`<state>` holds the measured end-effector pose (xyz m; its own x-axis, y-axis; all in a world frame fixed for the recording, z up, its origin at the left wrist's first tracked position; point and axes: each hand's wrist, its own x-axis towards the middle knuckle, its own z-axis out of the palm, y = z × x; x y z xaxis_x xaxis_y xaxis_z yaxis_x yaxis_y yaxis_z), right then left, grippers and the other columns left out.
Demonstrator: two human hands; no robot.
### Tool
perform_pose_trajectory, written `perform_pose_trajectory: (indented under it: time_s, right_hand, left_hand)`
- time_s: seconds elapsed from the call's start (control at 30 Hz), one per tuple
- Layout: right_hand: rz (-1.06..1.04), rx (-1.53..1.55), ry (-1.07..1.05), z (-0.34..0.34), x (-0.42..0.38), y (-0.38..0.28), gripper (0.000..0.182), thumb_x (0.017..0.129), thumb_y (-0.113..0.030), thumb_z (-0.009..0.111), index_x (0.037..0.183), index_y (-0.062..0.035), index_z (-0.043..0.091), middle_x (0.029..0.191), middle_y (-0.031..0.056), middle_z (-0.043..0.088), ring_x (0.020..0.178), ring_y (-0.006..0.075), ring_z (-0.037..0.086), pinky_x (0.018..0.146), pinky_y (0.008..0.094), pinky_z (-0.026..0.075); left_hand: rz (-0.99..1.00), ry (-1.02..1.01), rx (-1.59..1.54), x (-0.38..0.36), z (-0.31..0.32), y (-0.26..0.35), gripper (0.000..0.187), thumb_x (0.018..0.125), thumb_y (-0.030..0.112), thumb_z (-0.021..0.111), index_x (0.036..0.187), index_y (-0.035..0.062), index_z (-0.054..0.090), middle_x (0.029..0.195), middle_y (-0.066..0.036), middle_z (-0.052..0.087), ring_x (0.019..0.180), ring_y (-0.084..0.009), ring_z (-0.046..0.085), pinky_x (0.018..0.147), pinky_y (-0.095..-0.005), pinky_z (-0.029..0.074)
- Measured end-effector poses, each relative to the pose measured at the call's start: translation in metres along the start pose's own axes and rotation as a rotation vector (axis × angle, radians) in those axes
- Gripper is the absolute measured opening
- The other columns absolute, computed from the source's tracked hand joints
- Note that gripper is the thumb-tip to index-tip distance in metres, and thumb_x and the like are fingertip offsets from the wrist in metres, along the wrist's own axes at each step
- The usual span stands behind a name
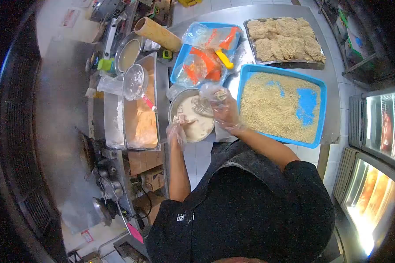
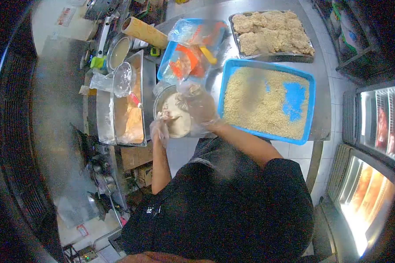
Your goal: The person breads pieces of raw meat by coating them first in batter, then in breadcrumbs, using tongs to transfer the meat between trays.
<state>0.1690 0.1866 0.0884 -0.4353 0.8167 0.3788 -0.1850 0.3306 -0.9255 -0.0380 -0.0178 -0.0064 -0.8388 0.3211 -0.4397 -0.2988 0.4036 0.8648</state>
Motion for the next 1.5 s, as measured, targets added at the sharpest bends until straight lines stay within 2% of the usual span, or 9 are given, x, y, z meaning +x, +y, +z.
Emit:
perform_pose_trajectory:
  time_s: [0.13,0.23,0.3,0.53,0.6,0.83,0.93,1.23,1.5]
  right_hand:
    - [-0.143,-0.094,0.095,0.007,0.004,0.008,0.016,0.075,-0.007,0.059,0.09,-0.0053,0.063,0.092,0.0101,0.061,0.085,0.0253,0.058,0.074,0.0364,0.048]
    - [-0.029,-0.055,0.083,0.001,0.01,0.009,0.033,0.076,-0.01,0.067,0.103,0.0008,0.051,0.087,0.0117,0.06,0.08,0.0174,0.059,0.07,0.0313,0.047]
    - [0.012,0.003,0.111,0.0,0.003,0.011,0.032,0.076,-0.01,0.067,0.102,0.0012,0.052,0.087,0.0116,0.06,0.081,0.0162,0.058,0.07,0.0308,0.047]
    - [0.15,0.139,0.112,-0.002,0.013,0.014,0.029,0.077,-0.012,0.066,0.099,0.0016,0.053,0.089,0.0112,0.06,0.08,0.0174,0.059,0.07,0.0311,0.047]
    - [0.154,0.147,0.114,-0.004,0.014,0.008,0.024,0.077,-0.009,0.065,0.097,-0.0002,0.057,0.088,0.0107,0.061,0.08,0.019,0.06,0.069,0.0309,0.047]
    - [0.213,0.217,-0.012,-0.014,0.016,0.023,0.017,0.076,-0.006,0.065,0.091,-0.0014,0.059,0.087,0.0093,0.062,0.08,0.0177,0.059,0.069,0.0297,0.048]
    - [0.277,0.332,0.011,-0.009,0.013,0.029,0.027,0.081,-0.011,0.063,0.101,-0.0004,0.049,0.085,0.0079,0.062,0.08,0.014,0.06,0.068,0.026,0.049]
    - [0.162,0.168,-0.13,-0.028,0.026,0.01,0.025,0.081,-0.009,0.062,0.101,-0.0005,0.049,0.086,0.0079,0.063,0.084,0.0141,0.061,0.072,0.0259,0.05]
    - [0.422,0.561,0.019,-0.041,0.034,0.006,0.028,0.078,-0.009,0.066,0.102,-0.0019,0.053,0.089,0.0045,0.062,0.078,0.0121,0.059,0.07,0.0257,0.05]
  left_hand:
    - [-0.063,0.091,0.387,-0.033,0.025,0.048,0.024,0.082,0.016,0.052,0.096,-0.0027,0.058,0.09,-0.008,0.058,0.065,-0.0151,0.056,0.053,-0.0267,0.046]
    - [0.04,-0.219,-0.287,-0.012,-0.007,0.012,0.025,0.082,0.017,0.053,0.091,-0.0051,0.06,0.093,-0.009,0.059,0.069,-0.0144,0.057,0.058,-0.0272,0.046]
    - [0.06,-0.154,-0.318,-0.027,0.017,0.034,0.024,0.08,0.02,0.056,0.089,-0.0016,0.062,0.082,-0.005,0.058,0.061,-0.0137,0.053,0.054,-0.0269,0.043]
    - [0.06,0.013,0.372,-0.038,0.029,0.074,0.026,0.077,0.024,0.062,0.091,0.0018,0.063,0.078,-0.002,0.057,0.059,-0.0124,0.052,0.05,-0.0263,0.041]
    - [0.265,0.001,0.639,-0.027,0.023,0.068,0.028,0.078,0.026,0.062,0.092,0.003,0.063,0.078,-0.003,0.057,0.061,-0.0127,0.052,0.051,-0.0268,0.042]
    - [0.386,-0.102,0.482,0.005,0.001,0.039,0.023,0.078,0.026,0.063,0.086,0.0045,0.065,0.076,-0.005,0.064,0.068,-0.0126,0.058,0.062,-0.0282,0.043]
    - [0.339,-0.151,0.939,-0.017,0.026,0.082,0.022,0.078,0.022,0.064,0.09,0.0038,0.064,0.076,-0.001,0.064,0.069,-0.0119,0.058,0.063,-0.026,0.044]
    - [0.163,-0.365,0.016,-0.051,0.033,0.103,0.034,0.079,0.014,0.063,0.108,-0.0008,0.056,0.097,-0.005,0.062,0.081,-0.0125,0.057,0.072,-0.025,0.045]
    - [0.089,-0.451,0.043,-0.033,0.011,0.101,0.028,0.08,0.009,0.061,0.106,-0.0008,0.057,0.094,-0.006,0.062,0.081,-0.0123,0.058,0.069,-0.0236,0.046]
